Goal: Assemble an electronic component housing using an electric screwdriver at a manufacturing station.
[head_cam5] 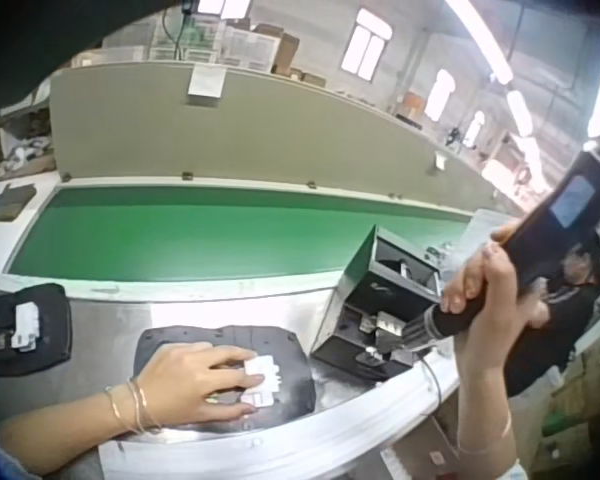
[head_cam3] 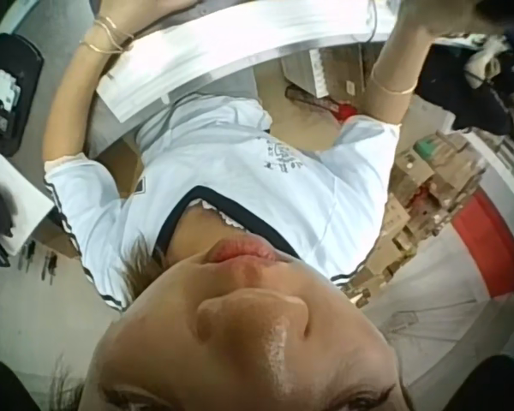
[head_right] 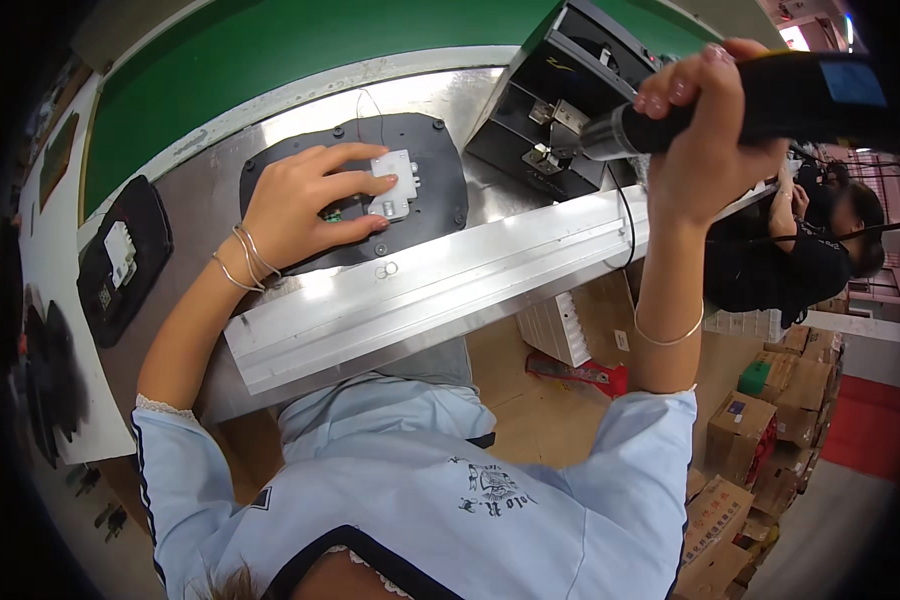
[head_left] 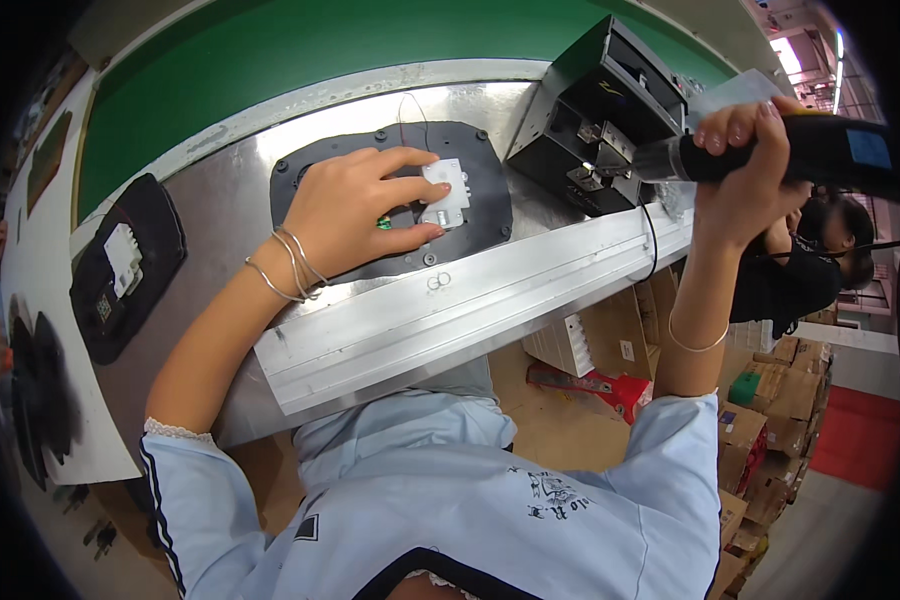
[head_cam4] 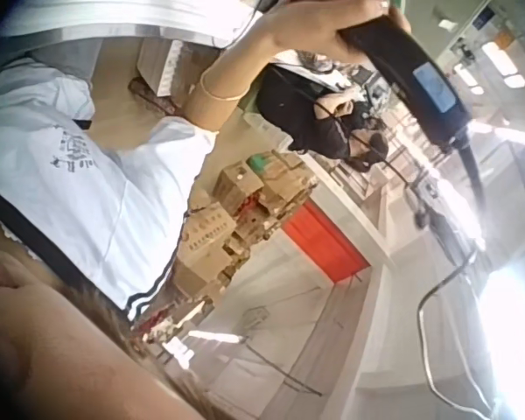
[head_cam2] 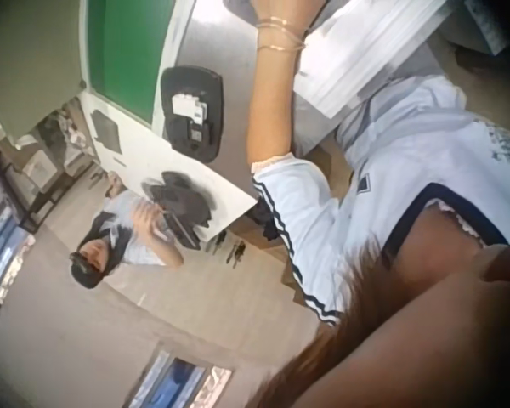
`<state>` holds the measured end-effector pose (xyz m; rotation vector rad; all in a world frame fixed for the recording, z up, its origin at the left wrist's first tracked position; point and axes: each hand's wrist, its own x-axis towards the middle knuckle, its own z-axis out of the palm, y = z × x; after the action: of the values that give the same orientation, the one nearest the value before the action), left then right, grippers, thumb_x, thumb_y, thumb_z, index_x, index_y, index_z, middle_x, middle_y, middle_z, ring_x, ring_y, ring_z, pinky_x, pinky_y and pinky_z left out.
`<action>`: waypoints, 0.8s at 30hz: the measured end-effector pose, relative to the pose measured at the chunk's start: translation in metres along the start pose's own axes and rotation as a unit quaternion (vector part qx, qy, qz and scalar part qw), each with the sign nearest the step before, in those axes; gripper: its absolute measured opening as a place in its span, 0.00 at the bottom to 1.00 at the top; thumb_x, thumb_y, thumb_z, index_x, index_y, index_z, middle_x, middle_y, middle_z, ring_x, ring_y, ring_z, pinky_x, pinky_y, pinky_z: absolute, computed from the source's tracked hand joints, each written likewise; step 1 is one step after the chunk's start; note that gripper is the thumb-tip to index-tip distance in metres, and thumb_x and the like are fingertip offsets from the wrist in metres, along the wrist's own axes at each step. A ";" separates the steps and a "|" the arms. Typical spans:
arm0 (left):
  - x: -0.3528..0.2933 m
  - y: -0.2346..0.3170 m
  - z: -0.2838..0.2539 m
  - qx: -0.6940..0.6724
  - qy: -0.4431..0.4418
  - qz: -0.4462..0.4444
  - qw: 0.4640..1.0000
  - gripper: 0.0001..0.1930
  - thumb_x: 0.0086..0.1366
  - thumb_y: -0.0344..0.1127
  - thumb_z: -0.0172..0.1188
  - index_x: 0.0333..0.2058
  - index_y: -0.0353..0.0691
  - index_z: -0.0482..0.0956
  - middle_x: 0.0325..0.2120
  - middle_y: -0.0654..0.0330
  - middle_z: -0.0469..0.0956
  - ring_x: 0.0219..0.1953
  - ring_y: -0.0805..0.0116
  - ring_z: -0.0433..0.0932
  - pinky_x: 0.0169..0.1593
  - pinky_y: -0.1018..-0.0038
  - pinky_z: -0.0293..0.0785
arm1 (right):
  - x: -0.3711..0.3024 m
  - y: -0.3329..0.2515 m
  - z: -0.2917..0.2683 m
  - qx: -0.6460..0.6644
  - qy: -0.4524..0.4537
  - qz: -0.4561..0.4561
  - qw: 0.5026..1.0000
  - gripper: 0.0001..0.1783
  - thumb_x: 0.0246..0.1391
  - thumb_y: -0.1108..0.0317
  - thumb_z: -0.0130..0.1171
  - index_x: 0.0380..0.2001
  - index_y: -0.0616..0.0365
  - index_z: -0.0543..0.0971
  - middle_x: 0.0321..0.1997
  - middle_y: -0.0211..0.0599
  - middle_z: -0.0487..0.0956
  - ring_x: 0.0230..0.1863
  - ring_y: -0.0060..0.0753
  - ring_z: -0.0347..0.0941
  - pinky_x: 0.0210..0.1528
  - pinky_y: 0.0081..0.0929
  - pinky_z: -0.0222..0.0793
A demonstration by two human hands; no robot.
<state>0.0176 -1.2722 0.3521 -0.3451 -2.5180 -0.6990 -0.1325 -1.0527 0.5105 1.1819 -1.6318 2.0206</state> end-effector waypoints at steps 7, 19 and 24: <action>0.003 0.002 0.000 -0.002 -0.002 0.000 1.000 0.12 0.53 0.49 0.65 0.35 0.54 0.82 0.43 0.68 0.77 0.33 0.67 0.77 0.35 0.73 0.74 | -0.003 0.019 0.005 -0.019 -0.006 -0.012 1.000 0.06 0.53 0.77 0.51 0.36 0.63 0.70 0.17 0.34 0.65 0.15 0.27 0.62 0.20 0.27 0.62; 0.003 0.001 0.001 0.002 -0.002 0.005 1.000 0.13 0.53 0.50 0.64 0.36 0.55 0.82 0.43 0.68 0.77 0.33 0.67 0.77 0.34 0.73 0.74 | -0.031 0.014 0.051 0.066 -0.060 0.054 0.995 0.12 0.54 0.75 0.47 0.42 0.67 0.66 0.16 0.32 0.63 0.13 0.25 0.60 0.17 0.25 0.61; 0.003 0.003 -0.002 -0.003 -0.010 -0.003 1.000 0.13 0.52 0.47 0.66 0.37 0.54 0.82 0.44 0.68 0.77 0.33 0.67 0.77 0.36 0.73 0.74 | -0.042 0.024 0.083 0.086 -0.076 0.074 0.991 0.11 0.55 0.73 0.50 0.41 0.66 0.67 0.15 0.33 0.64 0.12 0.24 0.62 0.17 0.25 0.63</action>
<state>0.0170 -1.2699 0.3563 -0.3483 -2.5377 -0.7089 -0.0882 -1.1252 0.4649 1.3388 -1.6890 2.2522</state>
